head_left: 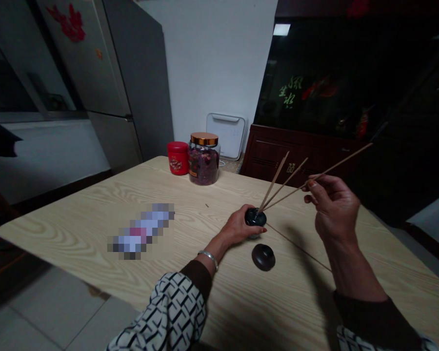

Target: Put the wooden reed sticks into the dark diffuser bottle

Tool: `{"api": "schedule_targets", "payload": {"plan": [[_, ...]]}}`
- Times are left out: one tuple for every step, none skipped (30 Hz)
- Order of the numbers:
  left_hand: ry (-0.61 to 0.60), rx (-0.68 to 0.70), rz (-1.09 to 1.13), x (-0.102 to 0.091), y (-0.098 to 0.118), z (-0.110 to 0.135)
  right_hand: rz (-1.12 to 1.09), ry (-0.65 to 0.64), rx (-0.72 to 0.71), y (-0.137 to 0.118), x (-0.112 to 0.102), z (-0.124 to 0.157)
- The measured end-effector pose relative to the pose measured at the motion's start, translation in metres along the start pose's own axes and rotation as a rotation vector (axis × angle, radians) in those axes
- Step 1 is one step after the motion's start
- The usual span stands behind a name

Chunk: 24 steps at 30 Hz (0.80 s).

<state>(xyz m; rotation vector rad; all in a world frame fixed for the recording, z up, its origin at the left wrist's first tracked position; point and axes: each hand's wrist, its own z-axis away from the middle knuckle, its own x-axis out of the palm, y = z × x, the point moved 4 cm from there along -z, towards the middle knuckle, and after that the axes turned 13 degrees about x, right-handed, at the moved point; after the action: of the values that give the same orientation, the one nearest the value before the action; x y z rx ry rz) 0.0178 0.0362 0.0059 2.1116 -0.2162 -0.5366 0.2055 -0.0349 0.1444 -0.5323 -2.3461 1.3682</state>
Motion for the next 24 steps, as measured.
{"api": "schedule_targets", "payload": {"plan": [[0.001,-0.001,0.000,0.000,-0.001,0.000,0.032,-0.018,-0.009,0.001,0.003,0.002],[0.002,-0.002,-0.001,0.001,-0.001,0.000,0.064,-0.041,-0.014,0.002,0.006,0.004],[0.006,-0.002,-0.002,0.001,-0.002,0.000,0.099,-0.071,-0.013,0.005,0.009,0.006],[0.007,-0.001,-0.001,0.001,-0.003,0.000,0.135,-0.108,-0.004,0.008,0.013,0.008],[0.008,-0.002,0.002,0.001,-0.003,-0.001,0.172,-0.149,0.011,0.013,0.017,0.010],[0.009,-0.003,0.005,0.002,-0.003,-0.001,0.211,-0.191,0.030,0.018,0.020,0.011],[0.007,-0.003,0.008,0.002,-0.003,-0.001,0.250,-0.232,0.047,0.023,0.024,0.013],[0.004,-0.004,0.009,0.002,-0.003,-0.001,0.289,-0.271,0.062,0.029,0.027,0.015],[0.002,-0.004,0.007,0.002,-0.003,-0.001,0.325,-0.306,0.074,0.034,0.030,0.016],[0.002,-0.003,0.003,0.002,-0.003,-0.001,0.359,-0.338,0.084,0.037,0.032,0.017],[0.003,-0.002,-0.001,0.001,-0.002,0.000,0.391,-0.371,0.095,0.040,0.033,0.017],[0.004,0.000,-0.004,0.001,-0.002,0.000,0.420,-0.405,0.110,0.041,0.033,0.016],[0.004,0.001,-0.006,0.000,-0.002,0.000,0.446,-0.438,0.130,0.042,0.032,0.015],[0.003,0.000,-0.008,0.000,-0.002,0.000,0.472,-0.474,0.154,0.042,0.029,0.012],[0.001,-0.001,-0.011,0.000,-0.002,0.000,0.505,-0.516,0.176,0.042,0.024,0.009],[-0.001,-0.002,-0.014,0.000,-0.002,0.000,0.554,-0.564,0.193,0.043,0.019,0.006],[-0.001,-0.005,-0.017,0.000,-0.002,0.000,0.629,-0.618,0.202,0.045,0.012,0.003],[0.002,-0.007,-0.018,0.000,-0.002,0.000,0.736,-0.678,0.202,0.049,0.005,0.001],[0.003,-0.010,-0.015,0.000,-0.002,0.000,0.879,-0.734,0.199,0.056,-0.001,-0.001],[0.005,-0.013,-0.009,0.000,-0.002,0.000,1.050,-0.778,0.201,0.064,-0.008,-0.001],[0.006,-0.016,-0.001,0.001,-0.002,0.000,1.226,-0.807,0.211,0.072,-0.014,-0.001],[0.008,-0.018,0.006,0.001,-0.002,0.000,1.384,-0.825,0.227,0.081,-0.018,0.001],[0.010,-0.018,0.011,0.001,-0.002,0.000,1.511,-0.834,0.250,0.089,-0.021,0.003],[0.011,-0.015,0.014,0.001,-0.002,0.000,1.600,-0.839,0.270,0.096,-0.022,0.005]]}}
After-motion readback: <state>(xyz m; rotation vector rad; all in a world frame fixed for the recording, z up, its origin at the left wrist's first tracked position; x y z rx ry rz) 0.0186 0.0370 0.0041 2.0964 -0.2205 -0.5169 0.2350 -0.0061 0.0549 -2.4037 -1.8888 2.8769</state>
